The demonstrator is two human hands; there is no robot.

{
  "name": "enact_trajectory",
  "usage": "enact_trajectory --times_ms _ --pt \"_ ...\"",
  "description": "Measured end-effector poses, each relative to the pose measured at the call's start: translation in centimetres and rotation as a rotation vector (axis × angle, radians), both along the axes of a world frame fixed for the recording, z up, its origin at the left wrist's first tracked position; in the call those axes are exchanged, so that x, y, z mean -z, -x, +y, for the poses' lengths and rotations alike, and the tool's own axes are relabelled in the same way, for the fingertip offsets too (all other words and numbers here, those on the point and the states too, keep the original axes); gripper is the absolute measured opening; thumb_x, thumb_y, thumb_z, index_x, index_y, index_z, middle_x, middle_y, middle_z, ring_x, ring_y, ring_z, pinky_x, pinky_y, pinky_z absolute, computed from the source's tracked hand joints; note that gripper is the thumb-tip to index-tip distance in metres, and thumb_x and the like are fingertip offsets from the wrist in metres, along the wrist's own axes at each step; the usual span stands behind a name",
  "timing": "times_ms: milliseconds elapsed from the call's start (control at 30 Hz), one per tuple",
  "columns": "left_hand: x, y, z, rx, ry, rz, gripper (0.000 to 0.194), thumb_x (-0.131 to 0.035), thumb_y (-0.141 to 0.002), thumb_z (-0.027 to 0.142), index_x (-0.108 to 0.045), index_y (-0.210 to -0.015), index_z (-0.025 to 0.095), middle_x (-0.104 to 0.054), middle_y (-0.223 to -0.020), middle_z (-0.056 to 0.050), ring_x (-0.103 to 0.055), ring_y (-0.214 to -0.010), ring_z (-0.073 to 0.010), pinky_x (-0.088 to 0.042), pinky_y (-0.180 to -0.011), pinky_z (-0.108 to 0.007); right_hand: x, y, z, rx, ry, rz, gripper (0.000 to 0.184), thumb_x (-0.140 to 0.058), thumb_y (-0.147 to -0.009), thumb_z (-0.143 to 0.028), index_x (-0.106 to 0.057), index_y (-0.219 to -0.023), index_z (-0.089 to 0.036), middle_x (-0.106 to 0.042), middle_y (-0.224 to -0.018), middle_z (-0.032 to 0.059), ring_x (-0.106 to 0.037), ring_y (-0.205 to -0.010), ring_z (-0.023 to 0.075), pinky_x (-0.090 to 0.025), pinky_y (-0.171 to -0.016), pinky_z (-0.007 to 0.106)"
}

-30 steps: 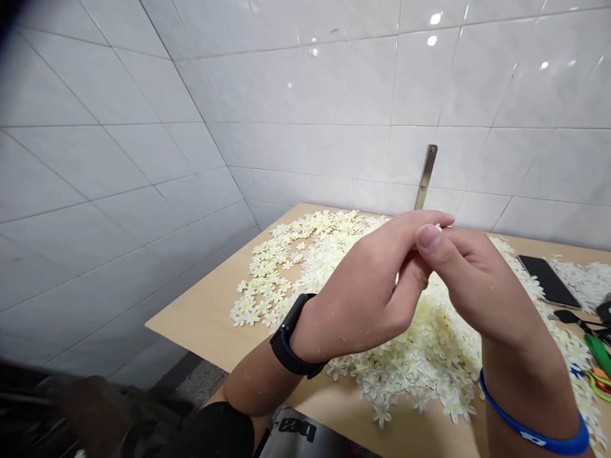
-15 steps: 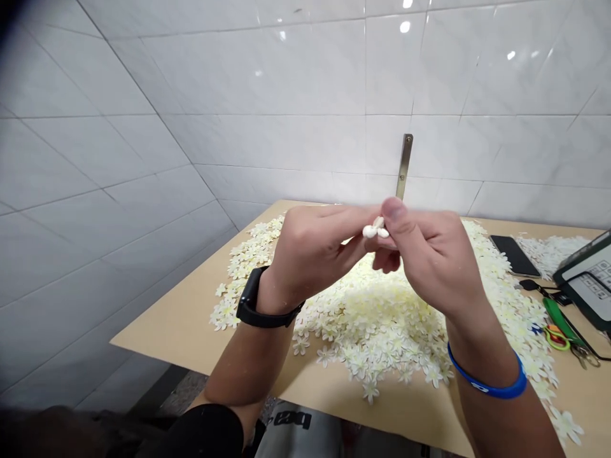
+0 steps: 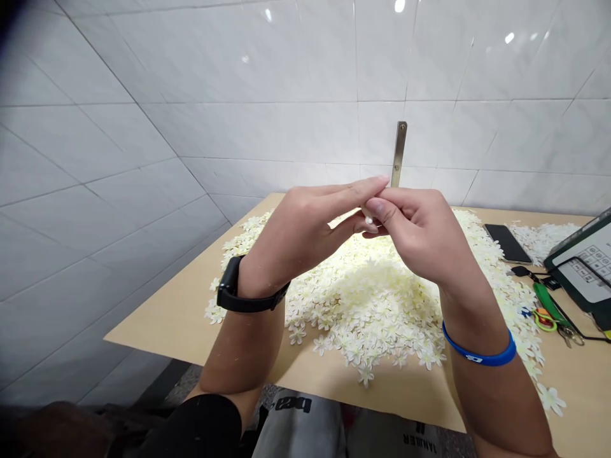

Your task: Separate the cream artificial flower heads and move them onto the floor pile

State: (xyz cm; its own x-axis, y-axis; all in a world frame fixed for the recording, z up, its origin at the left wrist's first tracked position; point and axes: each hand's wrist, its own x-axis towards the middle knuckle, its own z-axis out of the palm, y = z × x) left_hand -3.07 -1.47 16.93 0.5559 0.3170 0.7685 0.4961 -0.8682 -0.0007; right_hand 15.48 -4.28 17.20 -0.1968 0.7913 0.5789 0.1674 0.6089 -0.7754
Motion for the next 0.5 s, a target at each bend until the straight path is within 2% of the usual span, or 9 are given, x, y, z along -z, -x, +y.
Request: enact_trajectory --times_ms 133,200,333,400,500 --pt "-0.2 -0.2 -1.0 -0.006 -0.057 -0.070 0.034 -0.054 -0.102 0.028 -0.064 -0.135 0.028 -0.078 -0.113 0.003 -0.075 -0.100 -0.0132 -0.061 -0.090 -0.025 -0.2 0.5 -0.8 0.000 -0.077 0.001 0.033 -0.066 -0.096 -0.043 -0.075 -0.072 -0.023 -0.071 -0.068 0.0001 -0.071 -0.070 0.0191 -0.063 -0.066 0.034" --pt "-0.4 -0.5 -1.7 -0.008 -0.101 -0.107 0.035 -0.058 -0.101 0.033 -0.065 -0.133 0.022 -0.079 -0.104 0.002 -0.076 -0.090 -0.0126 -0.061 -0.087 -0.023 -0.2 0.7 -1.3 0.025 -0.103 0.039 0.033 -0.065 -0.096 -0.041 -0.075 -0.068 -0.027 -0.071 -0.068 -0.0002 -0.071 -0.070 0.0217 -0.062 -0.063 0.036" --pt "-0.7 -0.8 -2.5 -0.044 -0.118 -0.118 0.038 -0.056 -0.101 0.029 -0.064 -0.136 0.016 -0.079 -0.100 0.004 -0.075 -0.090 -0.0127 -0.059 -0.084 -0.022 0.0 0.9 -1.9 0.151 -0.027 0.060 0.034 -0.066 -0.090 -0.058 -0.075 -0.069 -0.034 -0.072 -0.069 0.0036 -0.074 -0.086 0.0337 -0.063 -0.070 0.046" --pt "-0.8 -0.8 -2.6 -0.052 -0.073 -0.107 0.040 -0.050 -0.102 0.030 -0.062 -0.139 0.019 -0.078 -0.104 0.004 -0.076 -0.096 -0.0150 -0.059 -0.088 -0.025 -0.1 0.7 -2.0 0.159 0.037 0.054 0.036 -0.065 -0.086 -0.067 -0.075 -0.074 -0.035 -0.075 -0.074 0.0056 -0.073 -0.099 0.0393 -0.064 -0.075 0.052" --pt "-1.0 -0.9 -2.6 -0.024 0.019 -0.107 0.043 -0.040 -0.105 0.033 -0.058 -0.144 0.030 -0.075 -0.114 0.004 -0.072 -0.115 -0.0233 -0.060 -0.094 -0.034 -0.5 0.2 -2.1 0.100 0.130 0.038 0.038 -0.067 -0.080 -0.072 -0.076 -0.085 -0.036 -0.077 -0.084 0.0064 -0.071 -0.107 0.0432 -0.064 -0.079 0.057"
